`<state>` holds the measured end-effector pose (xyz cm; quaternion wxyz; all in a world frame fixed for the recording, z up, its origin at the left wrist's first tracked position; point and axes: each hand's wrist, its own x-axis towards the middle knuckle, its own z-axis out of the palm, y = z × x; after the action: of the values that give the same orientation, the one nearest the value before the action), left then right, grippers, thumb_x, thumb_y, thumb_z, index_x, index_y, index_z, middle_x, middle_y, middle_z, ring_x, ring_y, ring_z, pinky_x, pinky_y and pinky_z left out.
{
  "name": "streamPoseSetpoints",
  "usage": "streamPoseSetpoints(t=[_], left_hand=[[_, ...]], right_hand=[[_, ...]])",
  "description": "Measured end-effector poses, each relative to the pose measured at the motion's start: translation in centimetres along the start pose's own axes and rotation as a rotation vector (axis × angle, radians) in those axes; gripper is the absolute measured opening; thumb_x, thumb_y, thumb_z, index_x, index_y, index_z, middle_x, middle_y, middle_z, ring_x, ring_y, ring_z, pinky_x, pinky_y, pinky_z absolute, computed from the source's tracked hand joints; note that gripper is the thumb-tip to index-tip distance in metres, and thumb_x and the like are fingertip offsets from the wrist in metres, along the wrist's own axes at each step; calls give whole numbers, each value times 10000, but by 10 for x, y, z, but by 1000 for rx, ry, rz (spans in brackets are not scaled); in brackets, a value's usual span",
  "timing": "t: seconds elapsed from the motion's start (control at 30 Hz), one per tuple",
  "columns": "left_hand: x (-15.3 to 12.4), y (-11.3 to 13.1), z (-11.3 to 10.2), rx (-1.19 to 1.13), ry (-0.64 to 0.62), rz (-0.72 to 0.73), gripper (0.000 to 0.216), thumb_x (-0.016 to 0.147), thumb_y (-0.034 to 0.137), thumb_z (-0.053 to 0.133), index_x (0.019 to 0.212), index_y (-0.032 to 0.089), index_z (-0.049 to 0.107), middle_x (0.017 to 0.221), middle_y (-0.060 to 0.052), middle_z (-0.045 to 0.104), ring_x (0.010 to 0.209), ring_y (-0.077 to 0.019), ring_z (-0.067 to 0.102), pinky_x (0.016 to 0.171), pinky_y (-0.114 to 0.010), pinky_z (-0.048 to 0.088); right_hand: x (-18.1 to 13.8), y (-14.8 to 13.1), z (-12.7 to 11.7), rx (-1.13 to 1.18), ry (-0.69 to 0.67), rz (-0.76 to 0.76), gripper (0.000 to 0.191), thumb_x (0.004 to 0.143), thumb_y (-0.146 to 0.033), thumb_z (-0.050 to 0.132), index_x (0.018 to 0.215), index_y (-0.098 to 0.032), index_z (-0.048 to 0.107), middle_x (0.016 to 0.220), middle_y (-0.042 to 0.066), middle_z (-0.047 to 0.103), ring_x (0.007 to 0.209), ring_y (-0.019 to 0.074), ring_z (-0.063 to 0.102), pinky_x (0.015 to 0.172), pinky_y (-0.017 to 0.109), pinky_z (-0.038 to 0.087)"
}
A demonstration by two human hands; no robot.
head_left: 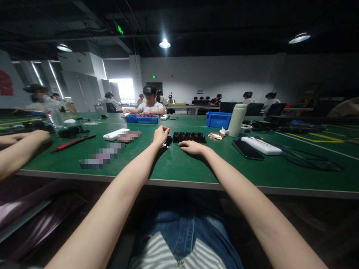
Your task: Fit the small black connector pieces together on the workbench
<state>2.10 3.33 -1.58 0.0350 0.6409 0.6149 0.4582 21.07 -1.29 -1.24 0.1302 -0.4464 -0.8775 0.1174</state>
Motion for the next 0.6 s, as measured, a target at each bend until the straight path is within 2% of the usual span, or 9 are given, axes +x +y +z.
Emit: streamPoseSetpoints(t=[0.1,0.2,0.3,0.37,0.43,0.6], left_hand=[[2,0,-6,-11,49,2,230,882,324,494,1001,160,601,1030,-81,673,951,-167,618,830,-253,442],[0,-3,-12,97,53,-33,240,870,313,523,1060,173,566,1096,-98,648,1024,-185,595,864,-280,434],[-3,-10,-14,260,-88,-55,279,834,298,573,1094,194,571,1123,-115,639,1060,-218,584,868,-310,437],[-4,-14,-13,356,-224,-41,260,820,308,579,1058,207,614,1108,-116,649,1051,-236,591,856,-319,444],[-3,-17,-11,413,-297,-20,252,827,333,551,1025,211,648,1096,-120,655,1042,-246,597,848,-319,449],[-1,-13,-8,441,-235,23,342,895,333,388,1055,181,649,1105,-143,645,1039,-243,598,856,-322,449]], right_hand=[[0,0,0,9,5,3,343,857,-199,492,1178,-172,607,1261,70,589,1181,198,536,1046,318,367],[1,1,0,20,9,5,334,854,-193,497,1167,-181,613,1257,70,592,1178,202,538,1048,336,365],[1,1,0,28,10,6,336,854,-190,496,1170,-176,609,1265,77,586,1181,204,535,1050,340,362],[1,1,0,21,5,2,344,858,-193,491,1182,-162,601,1274,85,577,1187,205,530,1054,336,357],[1,2,1,13,2,-3,347,861,-199,489,1188,-157,597,1277,88,574,1190,204,528,1054,329,357],[2,3,2,-4,1,-1,348,869,-212,480,1195,-164,592,1278,74,576,1194,192,525,1056,309,353]])
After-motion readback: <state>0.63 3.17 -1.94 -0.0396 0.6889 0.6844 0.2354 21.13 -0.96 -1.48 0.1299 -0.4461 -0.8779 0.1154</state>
